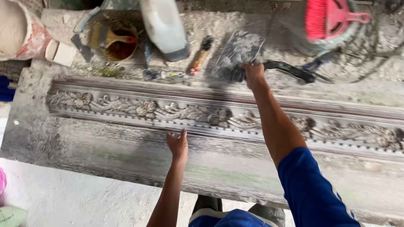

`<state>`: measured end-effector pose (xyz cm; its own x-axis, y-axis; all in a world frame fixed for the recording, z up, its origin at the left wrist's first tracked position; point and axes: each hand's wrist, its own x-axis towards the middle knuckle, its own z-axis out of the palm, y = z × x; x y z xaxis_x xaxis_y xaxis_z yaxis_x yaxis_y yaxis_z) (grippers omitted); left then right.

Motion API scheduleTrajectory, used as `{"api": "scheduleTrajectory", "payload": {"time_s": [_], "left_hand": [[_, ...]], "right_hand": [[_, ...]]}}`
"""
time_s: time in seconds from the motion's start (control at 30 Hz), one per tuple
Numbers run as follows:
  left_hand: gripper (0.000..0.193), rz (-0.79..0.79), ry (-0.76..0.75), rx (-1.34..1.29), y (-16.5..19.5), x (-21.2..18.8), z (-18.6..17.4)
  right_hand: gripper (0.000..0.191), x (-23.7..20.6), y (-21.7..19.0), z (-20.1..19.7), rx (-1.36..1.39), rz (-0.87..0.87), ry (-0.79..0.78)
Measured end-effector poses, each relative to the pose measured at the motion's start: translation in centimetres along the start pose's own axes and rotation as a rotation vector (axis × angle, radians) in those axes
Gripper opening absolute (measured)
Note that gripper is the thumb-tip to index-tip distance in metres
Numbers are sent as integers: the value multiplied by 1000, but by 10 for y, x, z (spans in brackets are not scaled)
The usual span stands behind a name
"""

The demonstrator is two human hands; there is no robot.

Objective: The person scrapes dried plaster residue off long ornate wooden molding strips laid on a workbench, using a small handheld scraper and occasionally a flat pad, working along the grooves section by section. They reposition the moldings and brush debris aside as they continue along the lengths.

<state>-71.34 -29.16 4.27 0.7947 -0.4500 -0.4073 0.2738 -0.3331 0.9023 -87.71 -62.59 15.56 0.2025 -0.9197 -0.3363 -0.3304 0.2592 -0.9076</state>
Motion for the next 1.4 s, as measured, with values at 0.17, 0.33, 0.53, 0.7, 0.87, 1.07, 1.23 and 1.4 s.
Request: {"api": "scheduleTrajectory", "payload": {"time_s": [0.17, 0.33, 0.53, 0.7, 0.87, 1.07, 1.23, 1.4], "left_hand": [[104, -26, 127, 263, 4, 40, -8], [110, -483, 300, 118, 17, 52, 7], [116, -509, 445, 85, 22, 62, -4], [88, -526, 390, -189, 19, 59, -15], [53, -558, 73, -278, 28, 59, -22], [44, -602, -62, -362, 44, 54, -27], [45, -647, 81, -239, 42, 49, -38], [46, -604, -44, -354, 44, 48, -68]], "right_hand": [[31, 21, -18, 55, 175, 188, 236], [48, -93, 72, 16, -192, -164, 408], [61, -217, 212, -98, 308, 682, 898], [46, -199, 238, -134, 762, 702, 817], [61, -197, 212, -122, 589, 797, 852], [101, -209, 191, -114, 805, 728, 1123], [111, -211, 201, -117, 946, 772, 1129], [79, -229, 220, -127, 1105, 536, 921]]}}
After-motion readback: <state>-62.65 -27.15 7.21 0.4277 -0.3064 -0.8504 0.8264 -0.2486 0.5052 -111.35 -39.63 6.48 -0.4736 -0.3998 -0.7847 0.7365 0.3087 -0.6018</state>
